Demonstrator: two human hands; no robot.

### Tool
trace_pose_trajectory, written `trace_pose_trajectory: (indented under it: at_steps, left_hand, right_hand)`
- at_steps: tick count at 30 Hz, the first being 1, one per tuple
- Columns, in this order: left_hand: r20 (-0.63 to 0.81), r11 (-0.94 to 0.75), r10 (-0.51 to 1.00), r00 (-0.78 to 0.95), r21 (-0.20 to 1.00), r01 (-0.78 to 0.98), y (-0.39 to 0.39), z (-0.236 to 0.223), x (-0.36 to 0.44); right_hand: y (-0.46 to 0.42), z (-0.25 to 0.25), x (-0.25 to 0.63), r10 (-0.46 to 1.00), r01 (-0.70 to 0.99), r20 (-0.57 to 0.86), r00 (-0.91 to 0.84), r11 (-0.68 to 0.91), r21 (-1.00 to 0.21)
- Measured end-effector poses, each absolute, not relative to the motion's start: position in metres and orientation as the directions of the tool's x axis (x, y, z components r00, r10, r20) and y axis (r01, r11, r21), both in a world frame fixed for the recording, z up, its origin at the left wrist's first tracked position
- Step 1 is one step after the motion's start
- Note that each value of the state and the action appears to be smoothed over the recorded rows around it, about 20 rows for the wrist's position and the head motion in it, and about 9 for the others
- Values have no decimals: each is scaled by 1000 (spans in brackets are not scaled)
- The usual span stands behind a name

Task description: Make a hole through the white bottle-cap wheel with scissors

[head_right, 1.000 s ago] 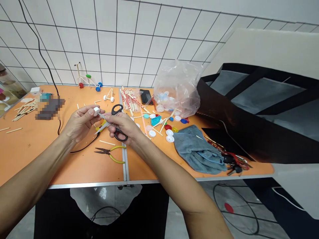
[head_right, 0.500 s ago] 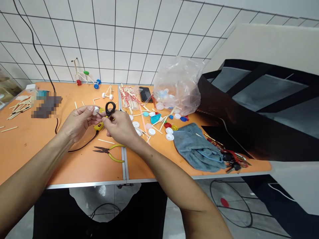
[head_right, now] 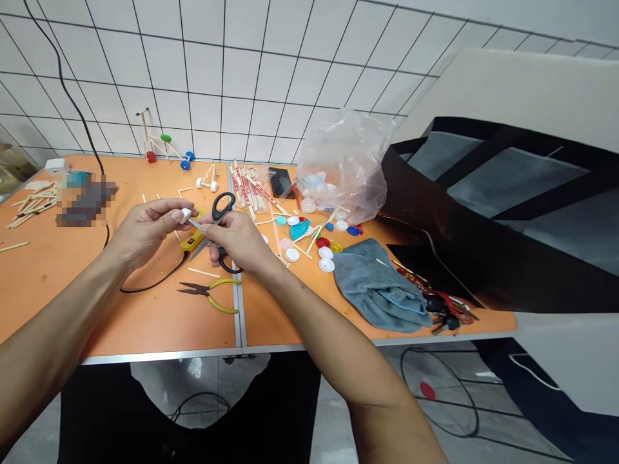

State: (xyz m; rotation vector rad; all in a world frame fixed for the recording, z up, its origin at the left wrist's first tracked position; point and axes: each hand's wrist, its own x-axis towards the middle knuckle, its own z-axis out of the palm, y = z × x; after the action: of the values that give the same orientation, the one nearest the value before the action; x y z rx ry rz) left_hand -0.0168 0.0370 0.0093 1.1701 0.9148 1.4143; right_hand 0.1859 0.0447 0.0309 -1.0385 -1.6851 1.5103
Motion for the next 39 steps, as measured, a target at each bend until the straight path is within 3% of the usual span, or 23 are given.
trace_pose_trajectory:
  at_steps: [3,6,8,9,11,13,16,18,19,21,26,31,33,39]
  left_hand:
    - [150,-146,989,2,967,-211,37,8,-16]
    - [138,-137,990,-5,976,-168,38,6,-16]
    - [131,-130,991,-1,982,-138,38,5,-16]
    - [126,-125,992,-2,983,-131,39,5,-16]
    - [122,-123,992,-17,982,-143,38,4,-14]
    - [135,-142,990,-47,972,-190,37,5,-12]
    - [176,-195,980,-91,938,-285,35,8,-7]
    - [190,-211,977,-96,921,-329,36,9,-6]
    - [188,-208,978,-92,918,-337,36,10,-6]
    - [168,-185,983,-80,928,-323,39,9,-8]
    - [133,-148,988,-77,960,-238,44,7,-15]
    - [103,-117,992,-79,972,-203,49,6,-21]
    - [82,-99,993,-83,971,-219,50,6,-23]
    - [41,-58,996,-84,973,-223,50,12,-27]
  right_hand:
    - [42,24,183,867,306,142,-478,316,-898]
    - [40,18,184,738,501,361,-570,661,-558]
    - [38,15,185,656,577,385,-649,754,-314]
    - [37,14,185,643,593,384,-663,764,-255]
    - [36,14,184,655,584,403,-639,754,-299]
    - [36,15,182,737,505,390,-551,667,-547]
    - [40,21,181,859,231,120,-497,265,-936]
    - [43,26,181,843,90,-28,-537,23,-996]
    - [44,28,182,840,57,-45,-540,-17,-998]
    - [46,29,181,868,66,-8,-497,28,-997]
    - [51,18,177,901,308,123,-416,267,-913]
    - [61,3,175,766,511,436,-471,641,-573]
    - [64,1,176,719,545,460,-521,695,-470]
    - [64,17,178,681,604,404,-611,731,-318]
